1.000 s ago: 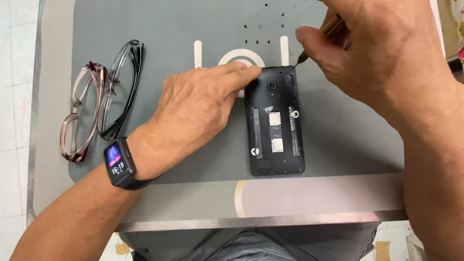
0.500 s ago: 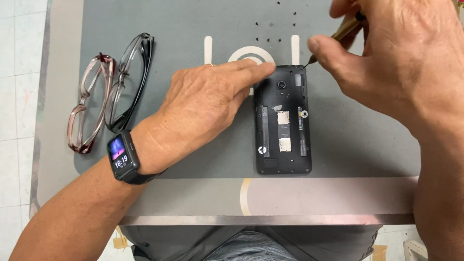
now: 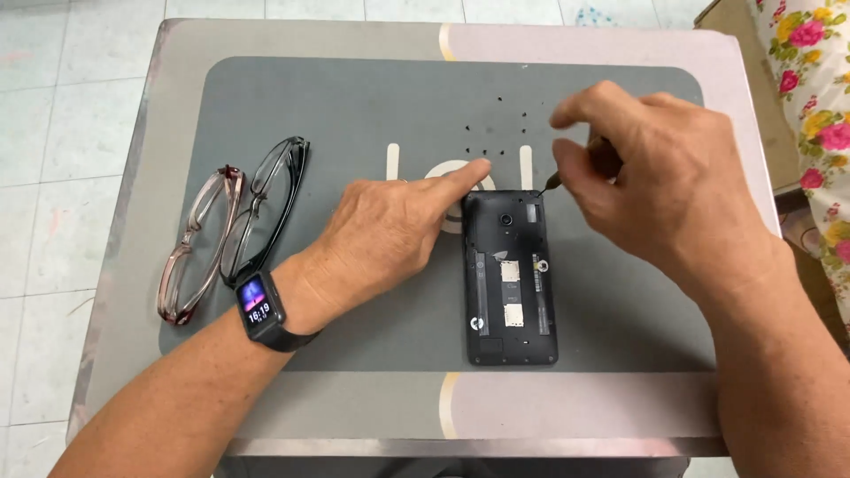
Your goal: The person uses a screwdriver to remove screws from the back of a smartphone placed on a gray mat. The removed screws are placed on the mat next to the phone. The person continues to unscrew the device throughout the clip.
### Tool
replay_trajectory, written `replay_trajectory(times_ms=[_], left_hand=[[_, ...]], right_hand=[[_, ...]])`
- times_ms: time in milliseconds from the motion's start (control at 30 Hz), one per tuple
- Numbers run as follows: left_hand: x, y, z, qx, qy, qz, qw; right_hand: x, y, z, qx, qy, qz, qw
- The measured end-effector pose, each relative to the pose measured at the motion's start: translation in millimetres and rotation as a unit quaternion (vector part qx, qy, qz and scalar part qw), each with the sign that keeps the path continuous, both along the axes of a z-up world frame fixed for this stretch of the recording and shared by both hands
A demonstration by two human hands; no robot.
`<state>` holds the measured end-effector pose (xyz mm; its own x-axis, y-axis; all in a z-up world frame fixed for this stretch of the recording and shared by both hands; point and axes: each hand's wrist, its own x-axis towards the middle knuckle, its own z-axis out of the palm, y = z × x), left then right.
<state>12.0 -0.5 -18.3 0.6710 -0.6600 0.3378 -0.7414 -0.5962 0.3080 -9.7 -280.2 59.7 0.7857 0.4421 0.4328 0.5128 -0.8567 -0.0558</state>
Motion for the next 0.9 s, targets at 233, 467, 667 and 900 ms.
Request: replay_trajectory(times_ms=[233,467,667,900], left_hand=[[-1.4,0.3,8.0,-0.026,0.038,-0.014,0.999],[-0.1,-0.6,8.1,-0.047,0.031,-0.006,0.998],[-0.2,-1.2,8.1,-0.042,0.047,0.001,0.998],[-2.4,-2.1,11.5,-0.049,0.044,-0.003,0.998]], right_hand=[[-2.2,4.3,5.4,0.008,0.024,-0.014,1.000],[-4.4,10.2,15.6,0.006,0.056,-0.019,0.998],[-1.1,4.2,5.2,0.003,0.031,-0.015,0.999],[-6.3,16.3,27.0,0.080,0.136,0.003,0.987]])
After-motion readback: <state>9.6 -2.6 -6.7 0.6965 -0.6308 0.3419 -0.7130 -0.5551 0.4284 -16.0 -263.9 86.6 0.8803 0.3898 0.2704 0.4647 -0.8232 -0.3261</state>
